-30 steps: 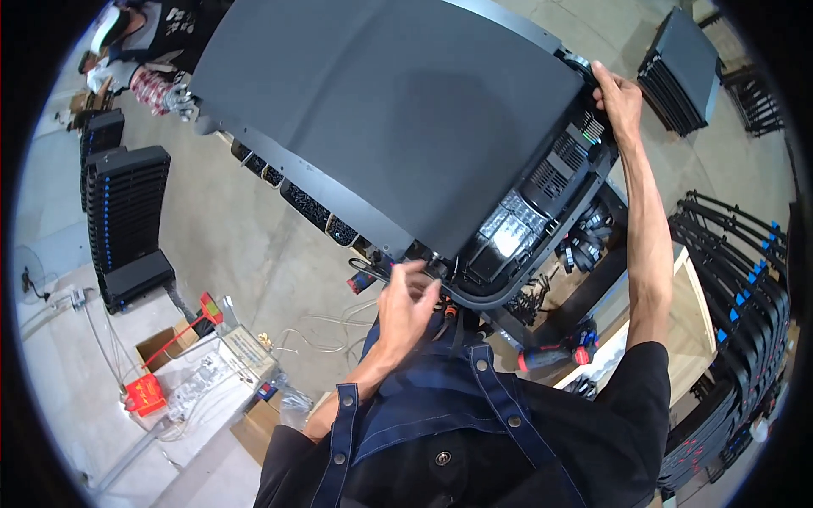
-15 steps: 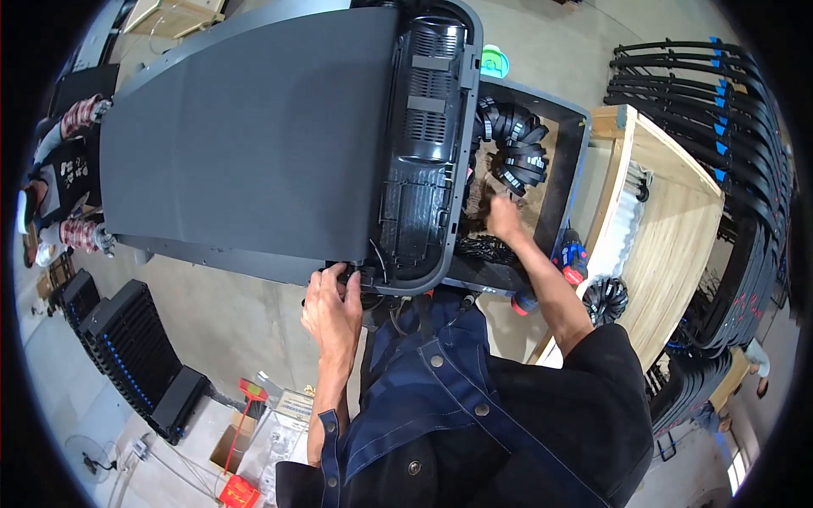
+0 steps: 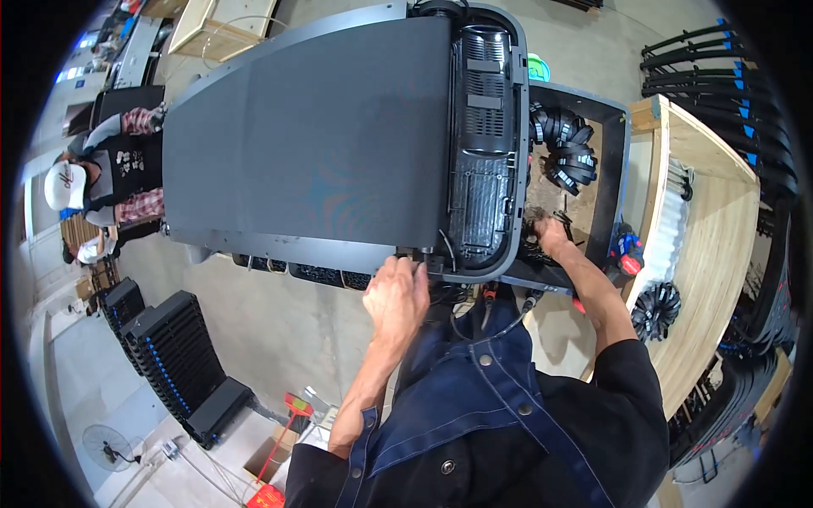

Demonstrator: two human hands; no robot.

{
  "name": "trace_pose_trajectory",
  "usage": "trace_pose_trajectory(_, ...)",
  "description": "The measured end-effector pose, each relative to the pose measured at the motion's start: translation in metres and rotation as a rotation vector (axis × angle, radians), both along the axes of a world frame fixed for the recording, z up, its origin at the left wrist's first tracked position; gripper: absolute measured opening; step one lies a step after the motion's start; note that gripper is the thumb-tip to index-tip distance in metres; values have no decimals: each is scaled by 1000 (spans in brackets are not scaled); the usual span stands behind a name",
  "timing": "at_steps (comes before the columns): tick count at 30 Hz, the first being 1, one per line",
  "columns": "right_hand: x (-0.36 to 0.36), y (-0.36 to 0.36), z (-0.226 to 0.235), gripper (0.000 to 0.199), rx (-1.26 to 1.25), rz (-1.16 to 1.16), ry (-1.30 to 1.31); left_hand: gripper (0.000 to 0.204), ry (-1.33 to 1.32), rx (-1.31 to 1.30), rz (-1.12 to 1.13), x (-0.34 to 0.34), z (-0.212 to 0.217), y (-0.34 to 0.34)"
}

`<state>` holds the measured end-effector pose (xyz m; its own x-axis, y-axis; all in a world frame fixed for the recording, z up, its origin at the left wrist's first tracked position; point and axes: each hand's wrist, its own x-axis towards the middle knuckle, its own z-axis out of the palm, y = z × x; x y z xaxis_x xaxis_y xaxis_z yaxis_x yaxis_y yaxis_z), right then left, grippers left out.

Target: Assembling components of a treadmill, including attaching panels and securing screws using power tools.

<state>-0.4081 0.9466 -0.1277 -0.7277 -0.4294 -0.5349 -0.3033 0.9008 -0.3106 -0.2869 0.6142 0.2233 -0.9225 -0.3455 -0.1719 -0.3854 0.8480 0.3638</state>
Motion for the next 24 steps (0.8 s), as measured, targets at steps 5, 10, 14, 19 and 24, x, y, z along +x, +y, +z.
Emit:
trace_pose_trajectory(5, 13, -33, 122, 39, -365, -637, 144, 15, -9, 62, -138, 10, 8, -18)
trace_pose_trajectory(10, 58, -74, 265, 29, -1279, -1331, -153, 31, 74, 422, -271, 29, 18, -57)
trace_pose_trajectory(14, 91, -104, 292, 20, -1234, -1193, -88, 36, 256, 234, -782, -24, 23, -76)
trace_pose_trajectory(19, 97, -113, 321, 16, -706, -714, 108, 27, 364, -148, -1400, -75, 6, -74)
trace_pose_trajectory(24, 89, -128, 353, 14, -666, -262, 284, 5, 178, -166, -1806, -114, -2, -58)
